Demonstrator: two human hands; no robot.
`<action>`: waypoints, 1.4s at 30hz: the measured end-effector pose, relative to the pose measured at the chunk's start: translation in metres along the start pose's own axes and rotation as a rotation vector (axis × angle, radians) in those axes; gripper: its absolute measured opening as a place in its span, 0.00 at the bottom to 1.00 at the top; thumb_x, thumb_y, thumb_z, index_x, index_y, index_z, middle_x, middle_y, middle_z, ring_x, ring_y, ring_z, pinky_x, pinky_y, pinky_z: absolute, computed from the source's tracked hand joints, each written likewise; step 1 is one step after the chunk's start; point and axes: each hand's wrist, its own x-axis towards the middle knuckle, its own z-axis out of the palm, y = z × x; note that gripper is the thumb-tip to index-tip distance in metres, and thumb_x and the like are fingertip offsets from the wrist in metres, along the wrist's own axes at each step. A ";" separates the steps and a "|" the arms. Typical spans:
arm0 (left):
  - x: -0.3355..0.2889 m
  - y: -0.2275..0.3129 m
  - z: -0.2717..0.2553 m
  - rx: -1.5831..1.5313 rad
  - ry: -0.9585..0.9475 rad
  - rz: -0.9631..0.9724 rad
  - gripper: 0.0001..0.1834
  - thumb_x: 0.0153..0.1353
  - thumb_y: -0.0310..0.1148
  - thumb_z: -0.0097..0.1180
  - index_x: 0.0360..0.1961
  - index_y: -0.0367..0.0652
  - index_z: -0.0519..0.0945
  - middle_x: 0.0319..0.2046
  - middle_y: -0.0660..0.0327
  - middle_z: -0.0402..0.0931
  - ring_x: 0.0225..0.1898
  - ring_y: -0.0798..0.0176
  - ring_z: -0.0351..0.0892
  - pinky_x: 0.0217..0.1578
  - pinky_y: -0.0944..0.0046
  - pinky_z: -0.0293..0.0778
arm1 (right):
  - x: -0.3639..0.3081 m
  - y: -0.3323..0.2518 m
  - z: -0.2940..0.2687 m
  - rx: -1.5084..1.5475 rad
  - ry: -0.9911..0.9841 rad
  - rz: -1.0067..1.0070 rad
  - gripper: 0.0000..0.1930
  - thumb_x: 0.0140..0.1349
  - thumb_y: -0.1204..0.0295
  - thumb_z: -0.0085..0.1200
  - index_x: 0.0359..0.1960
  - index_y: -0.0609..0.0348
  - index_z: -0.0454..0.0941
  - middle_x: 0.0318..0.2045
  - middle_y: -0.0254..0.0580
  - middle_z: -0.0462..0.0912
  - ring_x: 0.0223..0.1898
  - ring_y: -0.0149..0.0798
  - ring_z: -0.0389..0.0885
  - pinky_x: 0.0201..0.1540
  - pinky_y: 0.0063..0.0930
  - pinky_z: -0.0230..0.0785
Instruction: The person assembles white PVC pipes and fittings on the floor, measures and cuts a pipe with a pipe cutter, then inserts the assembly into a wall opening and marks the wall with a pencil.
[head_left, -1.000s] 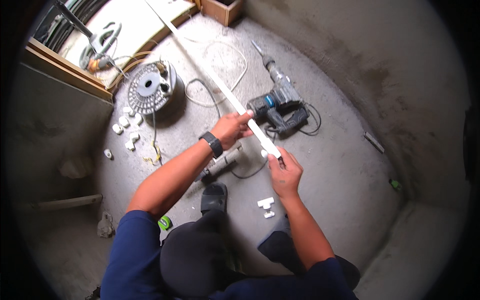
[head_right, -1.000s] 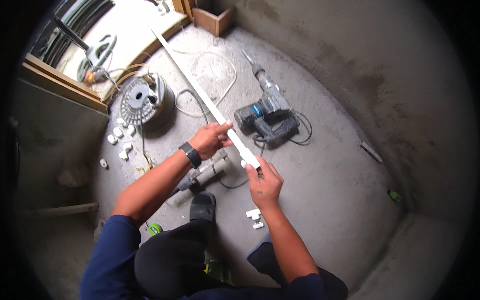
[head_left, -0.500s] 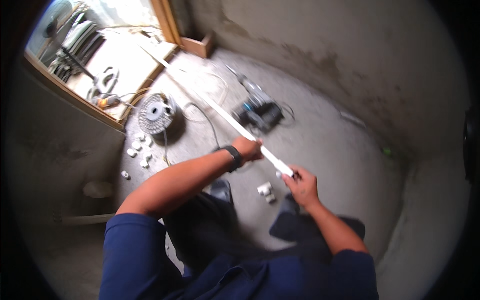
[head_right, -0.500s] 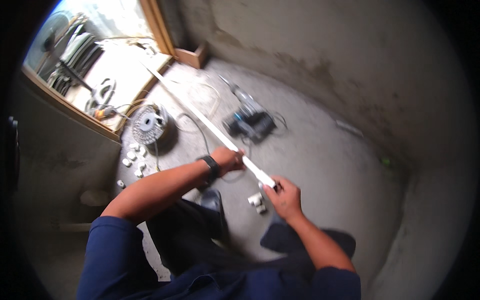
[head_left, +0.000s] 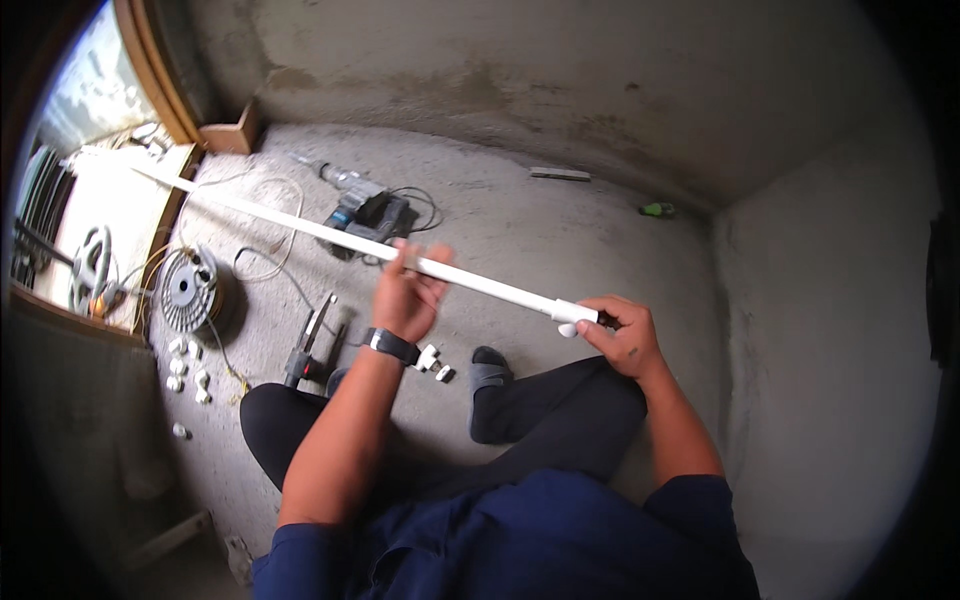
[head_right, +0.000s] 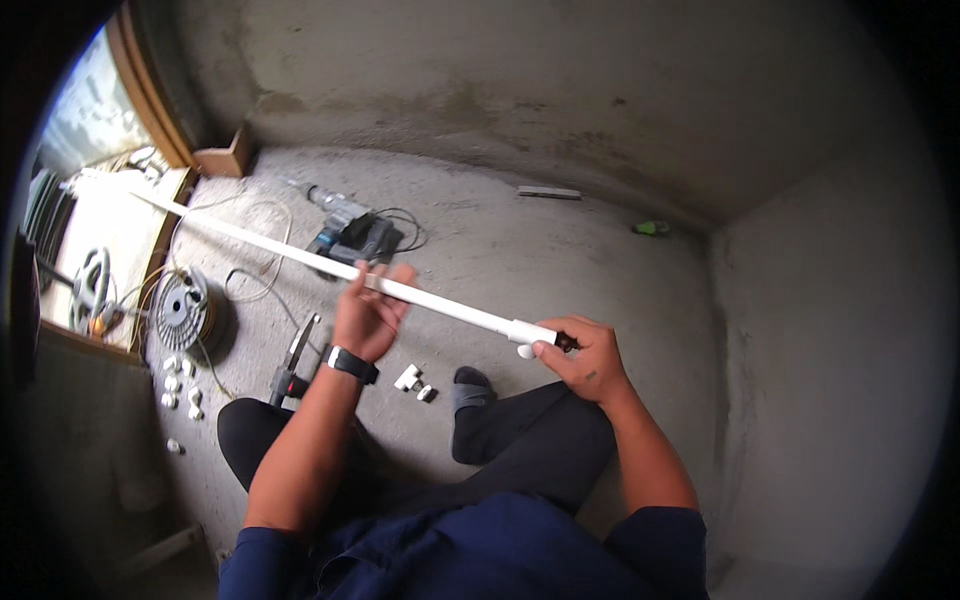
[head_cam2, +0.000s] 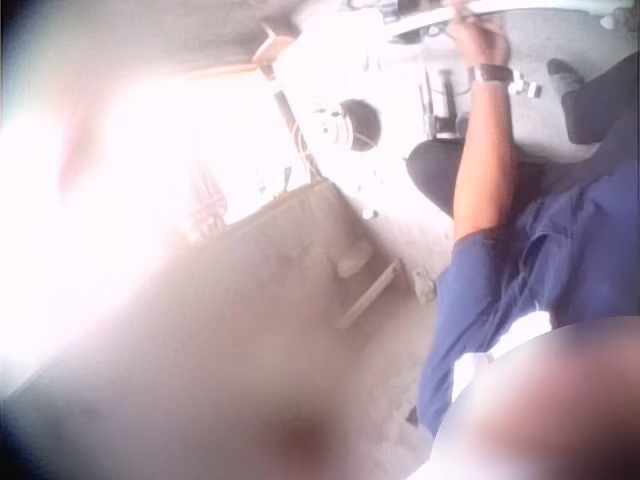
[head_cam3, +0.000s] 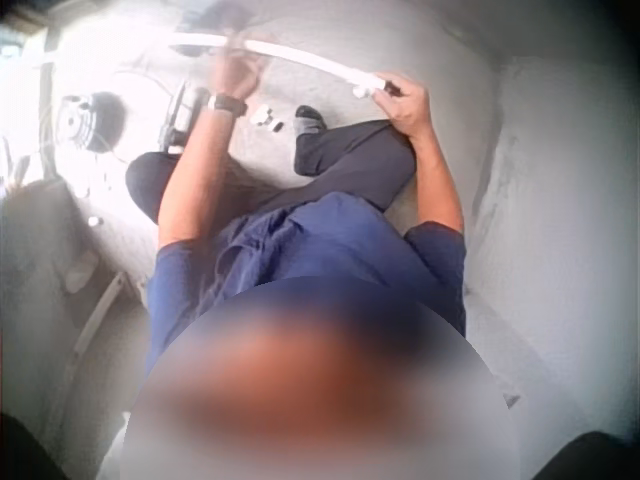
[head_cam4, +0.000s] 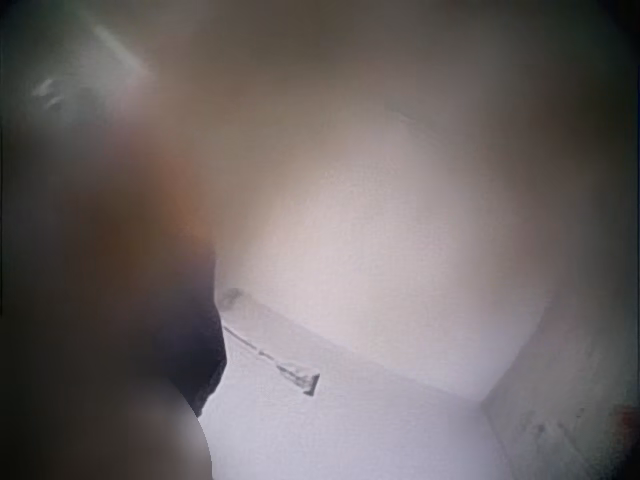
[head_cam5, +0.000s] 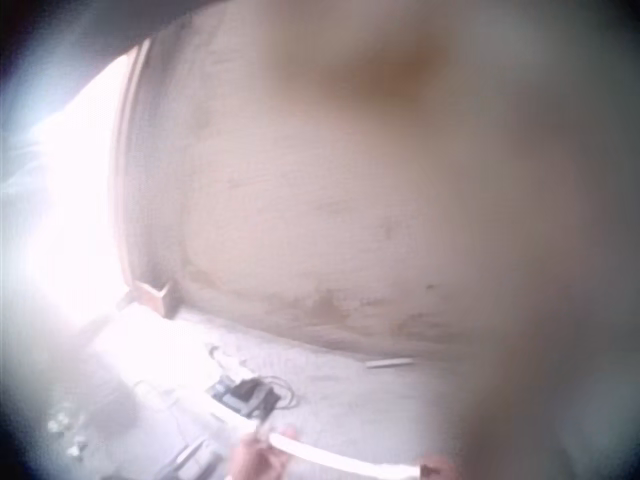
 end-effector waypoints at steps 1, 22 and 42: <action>0.006 0.008 0.002 -0.105 -0.014 0.052 0.28 0.78 0.46 0.43 0.66 0.33 0.60 0.64 0.41 0.71 0.65 0.48 0.74 0.67 0.46 0.70 | -0.003 -0.001 -0.007 0.112 0.012 0.109 0.12 0.61 0.73 0.65 0.44 0.65 0.86 0.30 0.39 0.86 0.29 0.28 0.81 0.32 0.22 0.72; -0.007 0.025 -0.001 0.354 0.327 0.344 0.22 0.71 0.49 0.60 0.50 0.41 0.74 0.43 0.60 0.80 0.42 0.63 0.85 0.35 0.64 0.78 | -0.011 -0.025 0.000 -0.382 0.105 -0.398 0.26 0.51 0.78 0.73 0.54 0.64 0.83 0.40 0.48 0.86 0.38 0.42 0.87 0.40 0.31 0.79; -0.011 0.016 -0.008 0.248 0.542 0.513 0.12 0.69 0.37 0.51 0.33 0.39 0.69 0.23 0.61 0.71 0.20 0.66 0.72 0.21 0.65 0.72 | -0.022 -0.021 0.020 -0.290 0.056 -0.688 0.26 0.46 0.78 0.73 0.51 0.68 0.82 0.32 0.49 0.85 0.29 0.44 0.85 0.32 0.33 0.77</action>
